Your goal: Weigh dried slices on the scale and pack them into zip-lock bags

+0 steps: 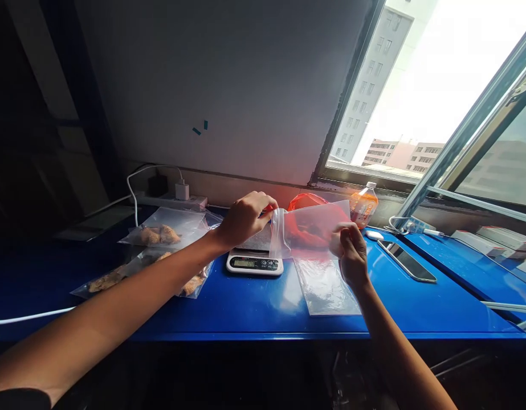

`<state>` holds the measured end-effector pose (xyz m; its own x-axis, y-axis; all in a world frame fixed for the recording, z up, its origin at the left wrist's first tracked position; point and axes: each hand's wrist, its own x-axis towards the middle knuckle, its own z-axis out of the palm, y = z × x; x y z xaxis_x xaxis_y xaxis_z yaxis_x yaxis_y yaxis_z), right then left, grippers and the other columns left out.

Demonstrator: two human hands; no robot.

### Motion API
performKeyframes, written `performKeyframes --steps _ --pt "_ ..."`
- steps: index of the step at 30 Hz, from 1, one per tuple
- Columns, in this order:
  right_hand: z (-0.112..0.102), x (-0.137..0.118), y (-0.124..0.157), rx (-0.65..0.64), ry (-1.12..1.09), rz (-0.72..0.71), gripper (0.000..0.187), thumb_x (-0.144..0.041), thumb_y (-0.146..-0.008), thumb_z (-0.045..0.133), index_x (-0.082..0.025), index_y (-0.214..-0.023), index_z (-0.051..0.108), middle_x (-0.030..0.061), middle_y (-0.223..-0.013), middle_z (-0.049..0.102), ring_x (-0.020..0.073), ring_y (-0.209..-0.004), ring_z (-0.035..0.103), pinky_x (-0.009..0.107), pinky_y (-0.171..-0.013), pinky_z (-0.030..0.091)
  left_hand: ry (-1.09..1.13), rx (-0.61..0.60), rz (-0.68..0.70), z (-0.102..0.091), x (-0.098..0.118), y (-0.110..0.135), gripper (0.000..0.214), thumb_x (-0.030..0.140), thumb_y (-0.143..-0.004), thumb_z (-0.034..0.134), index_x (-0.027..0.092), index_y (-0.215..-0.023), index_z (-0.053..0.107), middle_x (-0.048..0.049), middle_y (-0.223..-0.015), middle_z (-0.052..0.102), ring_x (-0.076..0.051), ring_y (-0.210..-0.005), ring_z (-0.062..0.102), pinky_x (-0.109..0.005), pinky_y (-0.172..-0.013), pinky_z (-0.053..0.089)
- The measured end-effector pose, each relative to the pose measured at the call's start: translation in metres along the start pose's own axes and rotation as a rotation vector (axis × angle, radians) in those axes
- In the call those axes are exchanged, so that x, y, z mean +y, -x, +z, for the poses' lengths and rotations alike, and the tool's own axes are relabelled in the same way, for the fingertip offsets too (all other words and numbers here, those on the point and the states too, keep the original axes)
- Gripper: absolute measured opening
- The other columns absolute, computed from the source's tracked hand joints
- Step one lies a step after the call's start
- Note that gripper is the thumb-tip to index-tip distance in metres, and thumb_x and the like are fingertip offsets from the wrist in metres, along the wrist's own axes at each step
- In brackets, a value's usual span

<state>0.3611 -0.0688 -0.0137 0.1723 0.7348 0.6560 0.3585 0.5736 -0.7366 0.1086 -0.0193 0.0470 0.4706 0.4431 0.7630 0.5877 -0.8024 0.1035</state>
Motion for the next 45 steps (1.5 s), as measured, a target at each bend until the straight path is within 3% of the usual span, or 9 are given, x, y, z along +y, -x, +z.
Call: performKeyframes --steps 3,6,11,19,25,31,35,39,45 --pt "0.005 -0.007 0.013 0.053 -0.168 0.066 0.031 -0.054 -0.087 0.049 -0.024 -0.079 0.054 -0.006 -0.055 0.034 0.0108 -0.045 0.031 0.024 -0.045 0.027 0.054 0.123 -0.108 -0.007 -0.002 -0.001 0.01 0.018 -0.086 0.054 0.018 -0.088 0.063 -0.0043 -0.088 0.068 -0.017 -0.082 0.062 -0.03 -0.079 0.05" --pt "-0.003 -0.016 0.026 -0.136 -0.205 0.142 0.028 -0.048 -0.086 0.057 -0.021 -0.08 0.062 -0.0045 -0.052 0.042 0.0111 -0.047 0.038 0.025 -0.046 0.031 0.214 0.192 -0.262 -0.019 -0.004 0.0 0.01 0.022 -0.085 0.056 0.017 -0.088 0.064 -0.0036 -0.088 0.069 -0.015 -0.079 0.064 -0.026 -0.071 0.051" --pt "-0.023 -0.055 0.023 -0.22 -0.029 0.124 0.029 -0.046 -0.085 0.06 -0.021 -0.096 0.067 0.0025 -0.076 0.063 0.0152 -0.07 0.057 0.027 -0.061 0.043 0.498 -0.056 -0.25 -0.04 0.009 0.011 0.01 0.024 -0.081 0.062 0.016 -0.087 0.063 -0.0018 -0.082 0.068 -0.015 -0.077 0.066 -0.026 -0.07 0.053" --pt "0.044 -0.116 0.004 -0.596 0.08 -0.01 0.023 -0.037 -0.085 0.058 -0.016 -0.078 0.063 0.0009 -0.069 0.059 0.0107 -0.063 0.05 0.025 -0.055 0.037 0.671 -0.198 -0.223 -0.06 0.046 0.025 0.015 0.031 -0.084 0.063 0.017 -0.092 0.062 -0.0013 -0.082 0.067 -0.013 -0.074 0.064 -0.025 -0.066 0.053" --pt "0.059 -0.103 -0.001 -0.349 -0.046 0.028 0.022 -0.036 -0.085 0.057 -0.016 -0.074 0.057 -0.0017 -0.062 0.052 0.0091 -0.056 0.046 0.024 -0.051 0.036 0.726 -0.326 -0.561 -0.091 0.03 0.055 0.05 0.057 -0.095 0.031 0.018 -0.103 0.061 -0.0058 -0.081 0.067 -0.017 -0.069 0.062 -0.03 -0.063 0.052" --pt "0.063 -0.086 0.009 -0.301 -0.159 0.112 0.024 -0.039 -0.085 0.056 -0.018 -0.075 0.055 -0.0033 -0.057 0.051 0.0088 -0.051 0.046 0.023 -0.048 0.036 0.54 -0.281 -0.661 -0.096 0.029 0.079 0.026 0.044 -0.086 0.056 0.019 -0.085 0.063 -0.0013 -0.073 0.065 -0.015 -0.067 0.059 -0.027 -0.062 0.05" --pt "0.061 -0.082 0.016 -0.277 -0.045 0.046 0.021 -0.039 -0.086 0.053 -0.019 -0.078 0.054 -0.0006 -0.064 0.054 0.012 -0.056 0.051 0.026 -0.052 0.039 0.452 -0.23 -0.591 -0.092 0.032 0.08 0.022 0.038 -0.086 0.054 0.019 -0.078 0.061 0.0011 -0.066 0.062 -0.013 -0.06 0.056 -0.025 -0.058 0.046" --pt "0.062 -0.099 0.019 -0.116 0.311 -0.297 0.027 -0.024 -0.08 0.058 -0.019 -0.106 0.052 0.0086 -0.096 0.064 0.0218 -0.089 0.059 0.036 -0.075 0.046 0.256 -0.192 -0.411 -0.088 0.038 0.075 0.017 0.027 -0.084 0.05 0.019 -0.072 0.058 0.0037 -0.058 0.055 -0.01 -0.052 0.048 -0.023 -0.049 0.037" --pt "0.078 -0.13 0.023 -0.56 0.455 -0.527 0.027 -0.008 -0.081 0.048 -0.021 -0.105 0.047 0.0057 -0.103 0.066 0.0216 -0.096 0.057 0.039 -0.086 0.04 -0.034 -0.123 0.017 -0.078 0.048 0.07 0.018 0.019 -0.086 0.048 0.016 -0.071 0.058 0.0022 -0.061 0.053 -0.01 -0.054 0.047 -0.024 -0.054 0.037"
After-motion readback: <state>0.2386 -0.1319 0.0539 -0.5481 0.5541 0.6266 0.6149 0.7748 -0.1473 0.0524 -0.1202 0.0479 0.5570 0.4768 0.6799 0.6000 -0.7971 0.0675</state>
